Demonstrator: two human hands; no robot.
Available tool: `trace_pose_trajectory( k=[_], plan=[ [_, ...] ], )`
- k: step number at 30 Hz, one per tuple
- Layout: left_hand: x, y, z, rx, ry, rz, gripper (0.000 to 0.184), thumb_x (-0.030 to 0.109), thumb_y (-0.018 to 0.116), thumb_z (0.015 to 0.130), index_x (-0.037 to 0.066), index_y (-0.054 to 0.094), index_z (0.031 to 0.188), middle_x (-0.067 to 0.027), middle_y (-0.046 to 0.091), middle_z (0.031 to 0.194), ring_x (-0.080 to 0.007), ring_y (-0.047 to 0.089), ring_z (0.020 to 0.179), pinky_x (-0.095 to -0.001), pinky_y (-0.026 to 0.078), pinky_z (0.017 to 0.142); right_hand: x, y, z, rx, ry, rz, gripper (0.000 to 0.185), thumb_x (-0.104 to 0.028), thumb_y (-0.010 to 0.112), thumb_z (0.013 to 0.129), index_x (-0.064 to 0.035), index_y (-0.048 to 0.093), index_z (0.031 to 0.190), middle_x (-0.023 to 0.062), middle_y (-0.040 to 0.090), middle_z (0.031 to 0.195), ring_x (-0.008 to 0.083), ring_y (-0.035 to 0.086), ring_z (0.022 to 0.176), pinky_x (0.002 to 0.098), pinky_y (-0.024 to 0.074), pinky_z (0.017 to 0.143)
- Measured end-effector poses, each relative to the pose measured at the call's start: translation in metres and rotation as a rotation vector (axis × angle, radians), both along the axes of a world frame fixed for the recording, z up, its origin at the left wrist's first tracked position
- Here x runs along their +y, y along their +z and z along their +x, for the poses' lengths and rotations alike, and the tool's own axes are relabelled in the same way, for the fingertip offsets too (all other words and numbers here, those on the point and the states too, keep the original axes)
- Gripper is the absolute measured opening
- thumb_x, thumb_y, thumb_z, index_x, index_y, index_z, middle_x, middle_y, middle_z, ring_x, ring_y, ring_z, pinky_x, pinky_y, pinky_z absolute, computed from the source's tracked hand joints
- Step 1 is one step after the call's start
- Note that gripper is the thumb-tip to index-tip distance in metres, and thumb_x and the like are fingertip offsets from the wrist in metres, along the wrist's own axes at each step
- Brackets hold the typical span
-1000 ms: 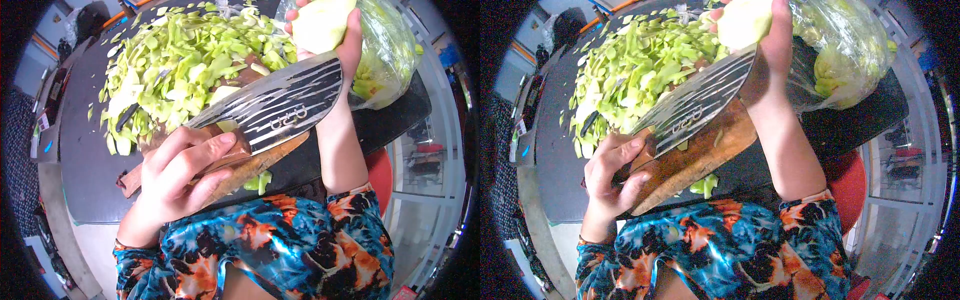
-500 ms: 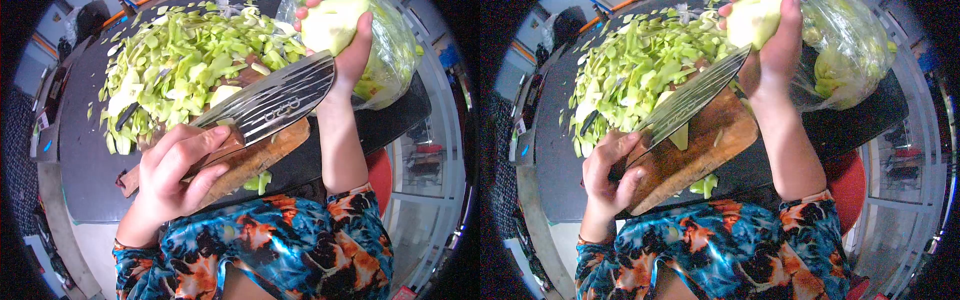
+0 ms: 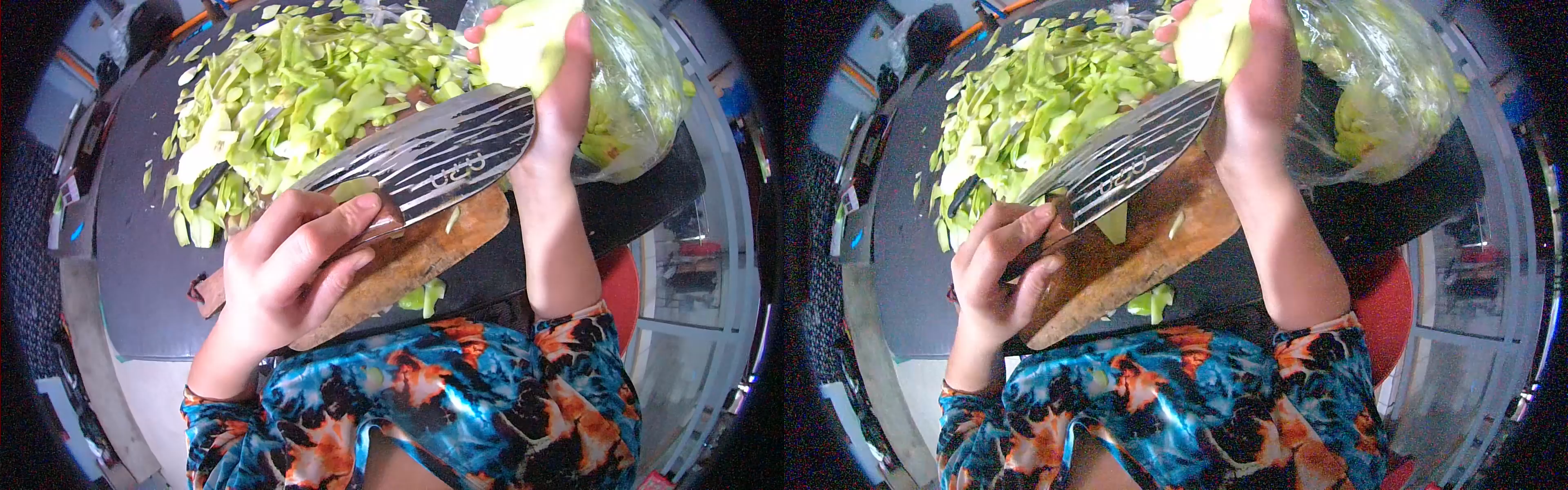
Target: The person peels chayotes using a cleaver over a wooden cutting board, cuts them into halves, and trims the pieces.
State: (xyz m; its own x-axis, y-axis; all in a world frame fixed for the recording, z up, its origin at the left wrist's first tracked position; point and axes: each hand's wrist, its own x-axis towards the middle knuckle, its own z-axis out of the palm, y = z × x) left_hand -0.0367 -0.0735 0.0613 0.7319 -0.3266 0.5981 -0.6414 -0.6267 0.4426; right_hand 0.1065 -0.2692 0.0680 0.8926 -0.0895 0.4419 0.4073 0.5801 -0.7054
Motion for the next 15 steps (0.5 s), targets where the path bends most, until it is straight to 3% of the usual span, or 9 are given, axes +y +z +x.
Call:
trace_pose_trajectory(
  k=[5, 6, 9, 10, 15],
  plan=[
    [-0.002, -0.001, 0.0, -0.024, 0.056, 0.026, 0.041, 0.007, 0.076, 0.069, 0.006, 0.064, 0.109, -0.009, 0.061, 0.082, -0.0232, 0.062, 0.065, -0.0318, 0.05, 0.053, 0.0, -0.006, 0.0, 0.133, 0.054, -0.116, 0.054, -0.053, 0.047, 0.092, -0.0005, 0.052, 0.103, 0.0115, 0.061, 0.086, 0.0195, 0.064, 0.072, 0.0296, 0.0523, 0.062],
    [-0.003, -0.003, 0.001, -0.028, 0.059, 0.024, 0.041, 0.006, 0.076, 0.069, 0.006, 0.064, 0.109, -0.0084, 0.061, 0.082, -0.0232, 0.062, 0.065, -0.032, 0.05, 0.054, 0.005, 0.002, -0.001, 0.273, 0.003, -0.116, 0.06, -0.056, 0.048, 0.09, 0.0002, 0.048, 0.11, 0.0118, 0.062, 0.086, 0.0197, 0.063, 0.071, 0.0295, 0.0532, 0.063],
    [-0.002, -0.006, 0.003, -0.025, 0.079, 0.05, 0.041, 0.006, 0.075, 0.07, 0.008, 0.064, 0.109, -0.0068, 0.06, 0.081, -0.0231, 0.061, 0.064, -0.0325, 0.05, 0.054, -0.005, -0.02, 0.016, 0.391, 0.092, -0.14, 0.047, -0.045, 0.048, 0.095, -0.0017, 0.055, 0.111, 0.0147, 0.065, 0.096, 0.0243, 0.066, 0.086, 0.0324, 0.0539, 0.067],
    [0.0, -0.006, 0.003, -0.015, 0.088, 0.08, 0.042, 0.006, 0.075, 0.07, 0.009, 0.063, 0.11, -0.0062, 0.06, 0.081, -0.0232, 0.061, 0.064, -0.0328, 0.05, 0.054, -0.009, -0.023, 0.024, 0.427, 0.156, -0.127, 0.048, -0.046, 0.049, 0.094, -0.0034, 0.051, 0.116, 0.0195, 0.065, 0.097, 0.0325, 0.067, 0.079, 0.038, 0.0559, 0.058],
    [0.006, -0.008, 0.007, -0.07, 0.077, 0.207, 0.04, 0.008, 0.072, 0.073, 0.012, 0.062, 0.112, -0.0047, 0.058, 0.079, -0.0231, 0.061, 0.064, -0.0336, 0.051, 0.054, -0.012, -0.027, 0.033, 0.517, 0.298, -0.228, 0.048, -0.045, 0.048, 0.095, -0.0026, 0.051, 0.116, 0.0187, 0.065, 0.095, 0.0312, 0.067, 0.079, 0.0393, 0.0571, 0.065]
  ],
)
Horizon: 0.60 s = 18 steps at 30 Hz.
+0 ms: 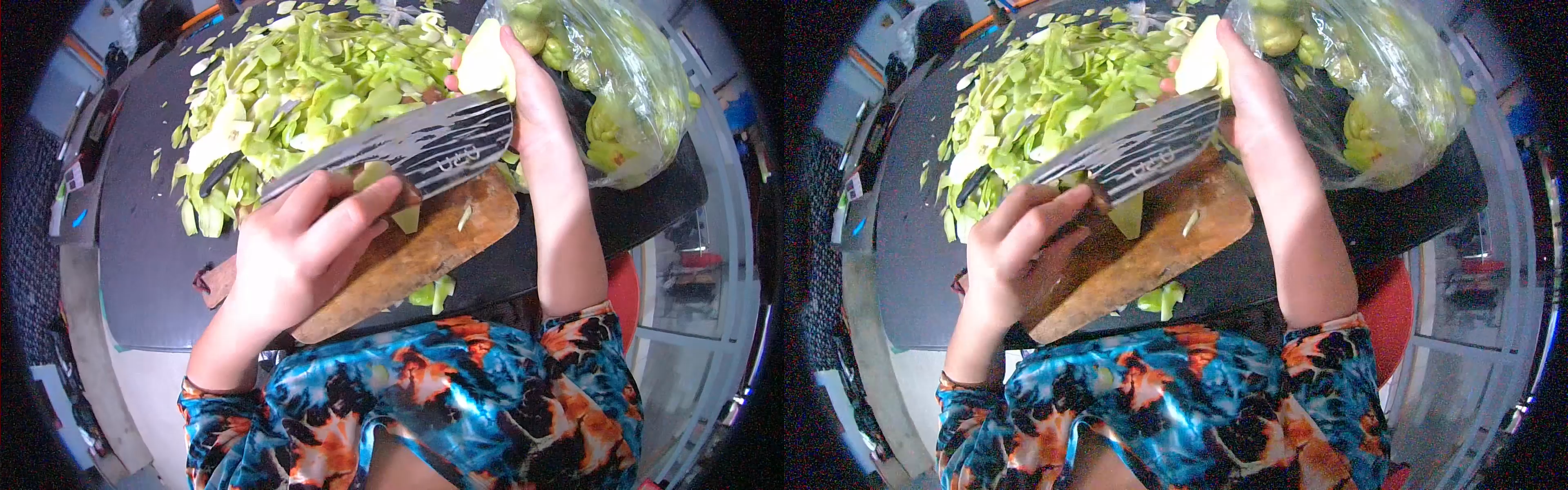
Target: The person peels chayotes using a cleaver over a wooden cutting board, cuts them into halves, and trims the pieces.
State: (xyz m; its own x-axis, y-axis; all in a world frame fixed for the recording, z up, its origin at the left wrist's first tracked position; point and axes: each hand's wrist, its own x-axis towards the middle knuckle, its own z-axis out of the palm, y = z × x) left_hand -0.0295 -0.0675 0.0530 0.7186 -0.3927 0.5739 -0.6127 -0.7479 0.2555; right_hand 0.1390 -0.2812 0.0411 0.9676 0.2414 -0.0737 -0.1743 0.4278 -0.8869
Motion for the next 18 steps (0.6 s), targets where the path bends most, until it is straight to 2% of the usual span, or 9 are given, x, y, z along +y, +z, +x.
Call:
trace_pose_trajectory(
  k=[3, 6, 8, 10, 11, 14, 15, 17, 18],
  plan=[
    [0.003, 0.004, 0.0, 0.067, 0.008, -0.003, 0.035, 0.01, 0.071, 0.075, 0.01, 0.063, 0.11, -0.0053, 0.06, 0.081, -0.0237, 0.063, 0.067, -0.0329, 0.052, 0.056, 0.0, 0.0, 0.003, 0.011, 0.013, 0.008, 0.048, -0.044, 0.046, 0.095, -0.0017, 0.049, 0.117, 0.0193, 0.065, 0.094, 0.032, 0.068, 0.078, 0.0408, 0.0575, 0.066],
    [0.009, 0.009, 0.003, 0.133, 0.004, -0.194, 0.034, 0.01, 0.071, 0.077, 0.007, 0.062, 0.11, -0.0072, 0.064, 0.084, -0.0252, 0.065, 0.072, -0.0319, 0.053, 0.062, -0.008, 0.002, 0.005, 0.0, 0.048, 0.103, 0.046, -0.043, 0.047, 0.095, -0.0029, 0.049, 0.116, 0.0186, 0.065, 0.096, 0.0332, 0.067, 0.077, 0.0391, 0.0575, 0.066],
    [0.016, 0.015, 0.001, 0.198, 0.023, -0.283, 0.031, 0.009, 0.067, 0.081, 0.003, 0.061, 0.111, -0.0121, 0.067, 0.097, -0.0233, 0.067, 0.086, -0.0297, 0.051, 0.077, -0.008, 0.001, 0.007, 0.004, 0.026, 0.13, 0.045, -0.043, 0.048, 0.094, -0.0031, 0.049, 0.116, 0.0192, 0.062, 0.103, 0.0349, 0.065, 0.087, 0.0391, 0.0573, 0.067],
    [0.019, 0.012, 0.004, 0.211, 0.132, -0.494, 0.028, 0.008, 0.065, 0.084, 0.001, 0.061, 0.111, -0.0125, 0.067, 0.1, -0.0197, 0.066, 0.091, -0.0287, 0.05, 0.08, -0.011, 0.0, 0.01, 0.006, -0.004, 0.16, 0.045, -0.042, 0.048, 0.094, -0.0033, 0.048, 0.115, 0.0197, 0.059, 0.11, 0.0367, 0.063, 0.096, 0.0391, 0.057, 0.067],
    [0.022, 0.01, 0.008, 0.135, 0.186, -0.49, 0.027, 0.007, 0.064, 0.085, 0.0, 0.061, 0.11, -0.0121, 0.067, 0.098, -0.0173, 0.065, 0.091, -0.0285, 0.049, 0.08, -0.014, -0.003, 0.015, 0.006, 0.052, 0.218, 0.041, -0.036, 0.049, 0.093, -0.002, 0.047, 0.116, 0.0214, 0.056, 0.115, 0.04, 0.058, 0.107, 0.0441, 0.0573, 0.075],
    [0.034, 0.004, 0.024, -0.021, 0.351, -0.312, 0.029, 0.008, 0.068, 0.081, 0.006, 0.063, 0.109, -0.011, 0.067, 0.092, -0.021, 0.066, 0.085, -0.0292, 0.05, 0.074, -0.008, 0.002, 0.006, -0.023, 0.185, 0.331, 0.039, -0.026, 0.05, 0.09, 0.002, 0.045, 0.117, 0.0237, 0.054, 0.114, 0.0431, 0.056, 0.109, 0.0501, 0.055, 0.085],
    [0.035, 0.006, 0.026, 0.062, 0.461, -0.24, 0.031, 0.012, 0.069, 0.081, 0.01, 0.062, 0.112, -0.0111, 0.067, 0.097, -0.0206, 0.066, 0.089, -0.0304, 0.05, 0.077, -0.007, 0.002, 0.007, 0.02, 0.295, 0.447, 0.038, -0.016, 0.049, 0.087, 0.0074, 0.044, 0.117, 0.0261, 0.053, 0.115, 0.045, 0.054, 0.11, 0.0535, 0.0515, 0.091],
    [0.039, 0.006, 0.031, 0.197, 0.645, -0.142, 0.035, 0.02, 0.07, 0.081, 0.019, 0.063, 0.115, -0.0121, 0.068, 0.097, -0.0237, 0.066, 0.091, -0.0328, 0.051, 0.078, 0.001, 0.001, 0.001, 0.024, 0.367, 0.48, 0.037, -0.011, 0.047, 0.085, 0.0104, 0.044, 0.116, 0.0267, 0.053, 0.115, 0.0453, 0.054, 0.111, 0.0528, 0.0522, 0.091],
    [0.044, 0.003, 0.036, 0.304, 0.68, -0.122, 0.034, 0.021, 0.069, 0.081, 0.016, 0.063, 0.114, -0.0119, 0.067, 0.098, -0.0244, 0.066, 0.089, -0.0331, 0.051, 0.077, 0.006, 0.001, -0.005, 0.027, 0.404, 0.496, 0.037, -0.008, 0.046, 0.084, 0.0118, 0.044, 0.115, 0.0271, 0.052, 0.115, 0.0455, 0.054, 0.111, 0.0524, 0.0526, 0.09]
  ],
)
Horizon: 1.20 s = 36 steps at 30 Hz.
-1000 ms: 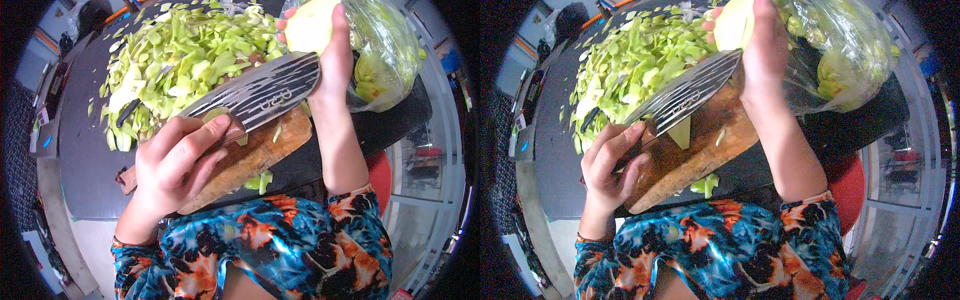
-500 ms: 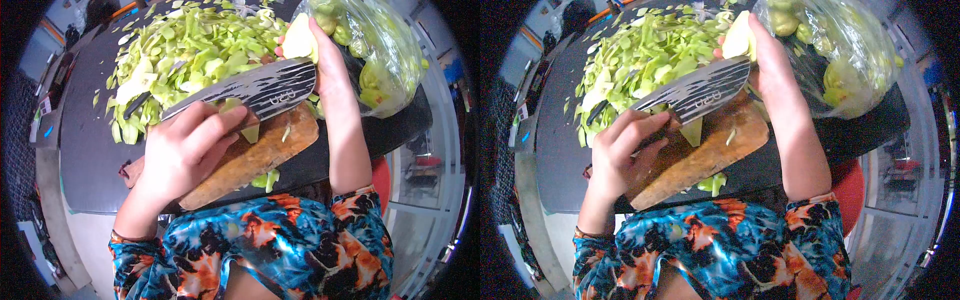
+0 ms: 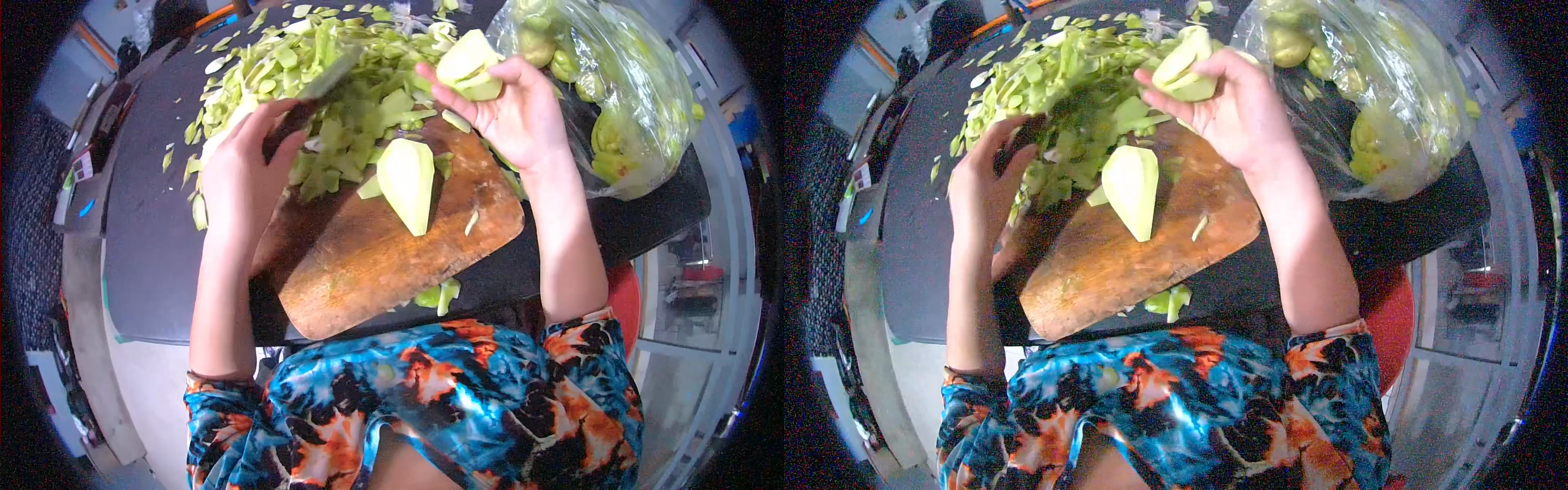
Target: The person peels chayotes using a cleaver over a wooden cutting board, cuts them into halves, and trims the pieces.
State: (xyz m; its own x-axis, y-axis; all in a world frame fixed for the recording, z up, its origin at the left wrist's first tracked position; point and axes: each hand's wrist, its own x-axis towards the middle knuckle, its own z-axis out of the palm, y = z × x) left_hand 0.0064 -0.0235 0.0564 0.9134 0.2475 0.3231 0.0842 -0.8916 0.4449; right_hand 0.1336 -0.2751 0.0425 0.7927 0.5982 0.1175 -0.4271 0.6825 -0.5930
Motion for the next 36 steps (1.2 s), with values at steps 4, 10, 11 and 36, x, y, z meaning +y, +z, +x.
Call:
trace_pose_trajectory(
  k=[4, 10, 11, 36],
  plan=[
    [0.016, -0.02, 0.008, -0.094, -0.135, 0.219, 0.031, 0.02, 0.068, 0.082, 0.012, 0.062, 0.111, -0.0111, 0.064, 0.101, -0.0246, 0.063, 0.092, -0.0345, 0.048, 0.081, 0.019, -0.001, -0.023, -0.023, 0.088, -0.104, 0.039, -0.002, 0.042, 0.082, 0.0155, 0.041, 0.117, 0.0276, 0.053, 0.114, 0.0453, 0.052, 0.113, 0.0504, 0.053, 0.091],
    [-0.009, -0.02, 0.002, -0.15, -0.434, -0.865, 0.046, 0.029, 0.054, 0.093, 0.006, 0.046, 0.132, -0.0046, 0.057, 0.103, -0.0138, 0.051, 0.095, -0.0262, 0.04, 0.085, 0.042, 0.001, -0.062, -0.097, 0.417, -0.283, 0.057, 0.0, 0.044, 0.08, -0.0012, 0.028, 0.135, 0.0219, 0.056, 0.114, 0.0433, 0.062, 0.097, 0.0424, 0.0598, 0.075],
    [-0.012, -0.022, 0.0, -0.097, -0.476, -0.945, 0.044, 0.03, 0.053, 0.093, 0.007, 0.047, 0.131, -0.0037, 0.056, 0.101, -0.0109, 0.05, 0.094, -0.0237, 0.04, 0.083, 0.045, 0.002, -0.068, -0.095, 0.457, -0.326, 0.06, 0.0, 0.044, 0.081, -0.0042, 0.024, 0.137, 0.0207, 0.056, 0.114, 0.0423, 0.063, 0.097, 0.0428, 0.0595, 0.075],
    [-0.017, -0.022, -0.008, -0.298, -0.37, -1.084, 0.019, 0.018, 0.048, 0.098, 0.005, 0.054, 0.086, 0.0046, 0.051, 0.075, -0.0012, 0.042, 0.067, -0.0179, 0.036, 0.058, 0.053, -0.007, -0.083, -0.31, 0.548, -0.477, 0.062, -0.005, 0.039, 0.087, -0.0057, 0.01, 0.142, 0.0179, 0.056, 0.115, 0.0311, 0.066, 0.088, 0.0372, 0.0583, 0.072]
  ],
)
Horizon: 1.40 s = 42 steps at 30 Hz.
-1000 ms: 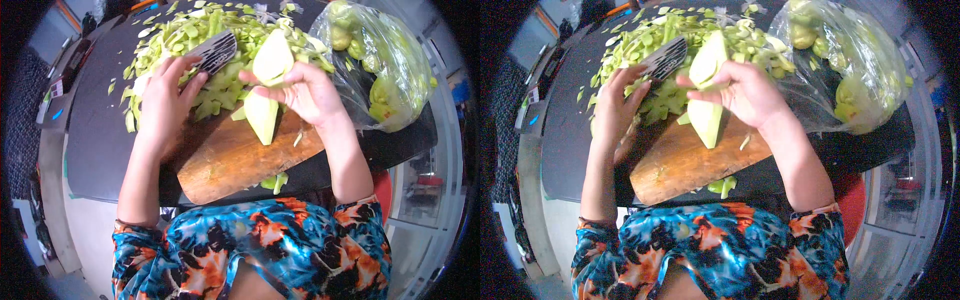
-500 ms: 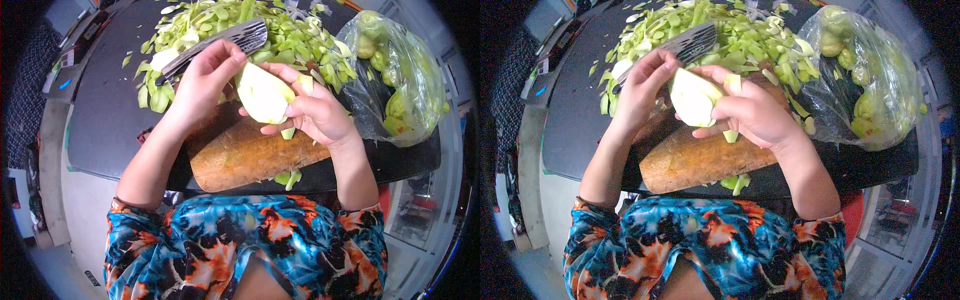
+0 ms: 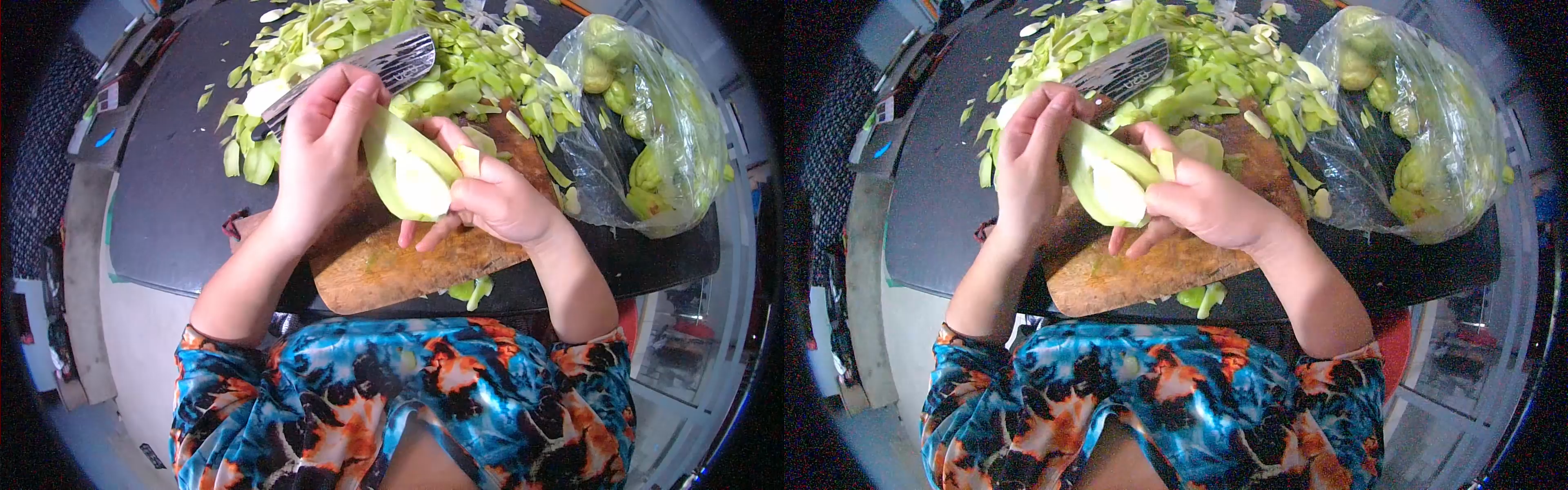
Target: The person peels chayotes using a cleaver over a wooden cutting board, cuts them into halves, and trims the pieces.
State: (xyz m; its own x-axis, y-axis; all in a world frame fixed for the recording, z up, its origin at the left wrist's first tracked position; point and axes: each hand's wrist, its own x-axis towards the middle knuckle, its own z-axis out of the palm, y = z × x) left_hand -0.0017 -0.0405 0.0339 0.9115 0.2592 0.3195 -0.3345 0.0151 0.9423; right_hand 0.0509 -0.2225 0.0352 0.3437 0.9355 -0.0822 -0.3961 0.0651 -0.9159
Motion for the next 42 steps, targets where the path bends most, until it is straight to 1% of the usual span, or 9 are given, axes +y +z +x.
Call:
trace_pose_trajectory(
  k=[12, 15, 22, 24, 26, 32, 34, 36, 42],
  plan=[
    [-0.001, -0.002, 0.002, -0.034, 0.095, 0.153, 0.019, 0.016, 0.047, 0.098, 0.003, 0.054, 0.086, 0.0039, 0.05, 0.073, -0.0036, 0.043, 0.067, -0.0192, 0.037, 0.059, 0.003, 0.0, -0.004, -0.178, -0.049, -0.083, 0.059, -0.006, 0.039, 0.091, -0.0029, 0.015, 0.144, 0.0131, 0.059, 0.094, 0.0201, 0.063, 0.057, 0.0289, 0.0533, 0.048],
    [0.0, -0.005, 0.004, 0.021, 0.047, 0.053, 0.021, 0.018, 0.046, 0.099, 0.003, 0.054, 0.086, 0.0046, 0.05, 0.073, -0.003, 0.043, 0.066, -0.0186, 0.035, 0.057, 0.007, -0.001, -0.008, -0.19, -0.161, -0.065, 0.031, -0.011, 0.045, 0.095, -0.0023, 0.039, 0.124, 0.0074, 0.059, 0.087, 0.0131, 0.058, 0.048, 0.0241, 0.0468, 0.04],
    [-0.011, -0.019, 0.008, -0.114, 0.048, 0.214, 0.019, 0.018, 0.047, 0.097, 0.001, 0.053, 0.105, -0.0069, 0.057, 0.09, -0.012, 0.052, 0.083, -0.0244, 0.042, 0.076, 0.012, -0.013, -0.006, -0.189, -0.389, -0.102, 0.02, -0.014, 0.051, 0.094, -0.0011, 0.053, 0.11, 0.0049, 0.058, 0.077, 0.0102, 0.052, 0.043, 0.0228, 0.0383, 0.034],
    [-0.001, -0.004, 0.005, -0.38, 0.107, 0.824, 0.044, 0.027, 0.063, 0.084, 0.003, 0.052, 0.118, -0.0156, 0.053, 0.115, -0.031, 0.047, 0.11, -0.0391, 0.035, 0.096, 0.008, -0.012, -0.003, -0.147, -0.435, -0.126, 0.019, -0.015, 0.052, 0.093, -0.0017, 0.056, 0.107, 0.004, 0.058, 0.075, 0.0093, 0.051, 0.043, 0.0225, 0.0371, 0.034],
    [-0.008, 0.009, -0.001, -0.403, 0.053, 1.045, 0.049, 0.03, 0.066, 0.079, 0.006, 0.052, 0.121, -0.0125, 0.053, 0.117, -0.0334, 0.044, 0.112, -0.0428, 0.033, 0.096, 0.008, -0.006, -0.005, -0.197, -0.478, -0.147, 0.019, -0.017, 0.052, 0.093, -0.0032, 0.059, 0.105, 0.002, 0.057, 0.073, 0.0078, 0.049, 0.042, 0.0221, 0.035, 0.032],
    [0.005, 0.002, 0.002, -0.225, -0.058, 0.925, 0.024, 0.02, 0.061, 0.088, 0.009, 0.063, 0.109, -0.0047, 0.062, 0.092, -0.0194, 0.058, 0.09, -0.0349, 0.039, 0.087, 0.003, -0.001, -0.001, -0.198, -0.255, -0.237, 0.025, -0.021, 0.051, 0.094, -0.0043, 0.056, 0.112, 0.0014, 0.059, 0.078, 0.0073, 0.052, 0.047, 0.0206, 0.0403, 0.038],
    [0.003, -0.002, 0.001, 0.054, -0.078, 0.284, 0.024, 0.018, 0.059, 0.092, 0.004, 0.061, 0.111, -0.0027, 0.064, 0.094, -0.0107, 0.058, 0.088, -0.0265, 0.044, 0.082, 0.003, 0.0, -0.001, -0.162, -0.212, -0.254, 0.031, -0.023, 0.049, 0.093, -0.0043, 0.052, 0.117, 0.0024, 0.059, 0.079, 0.0094, 0.055, 0.052, 0.0218, 0.0424, 0.041],
    [0.013, 0.002, 0.007, -0.017, 0.047, 0.089, 0.025, 0.017, 0.055, 0.095, -0.002, 0.059, 0.112, -0.0026, 0.065, 0.097, -0.0069, 0.057, 0.089, -0.0212, 0.045, 0.081, -0.002, -0.004, 0.006, -0.088, -0.192, -0.192, 0.034, -0.026, 0.049, 0.092, -0.0039, 0.051, 0.117, 0.0031, 0.059, 0.08, 0.0111, 0.056, 0.053, 0.0225, 0.0426, 0.042],
    [0.06, 0.005, 0.024, -0.227, 0.452, 0.545, 0.03, 0.02, 0.057, 0.093, 0.0, 0.058, 0.116, -0.0101, 0.063, 0.104, -0.0153, 0.059, 0.095, -0.0277, 0.046, 0.083, -0.008, -0.001, 0.016, -0.01, -0.229, -0.089, 0.043, -0.027, 0.048, 0.088, 0.0007, 0.047, 0.121, 0.0084, 0.06, 0.084, 0.0165, 0.058, 0.058, 0.0272, 0.0444, 0.046]
  ],
)
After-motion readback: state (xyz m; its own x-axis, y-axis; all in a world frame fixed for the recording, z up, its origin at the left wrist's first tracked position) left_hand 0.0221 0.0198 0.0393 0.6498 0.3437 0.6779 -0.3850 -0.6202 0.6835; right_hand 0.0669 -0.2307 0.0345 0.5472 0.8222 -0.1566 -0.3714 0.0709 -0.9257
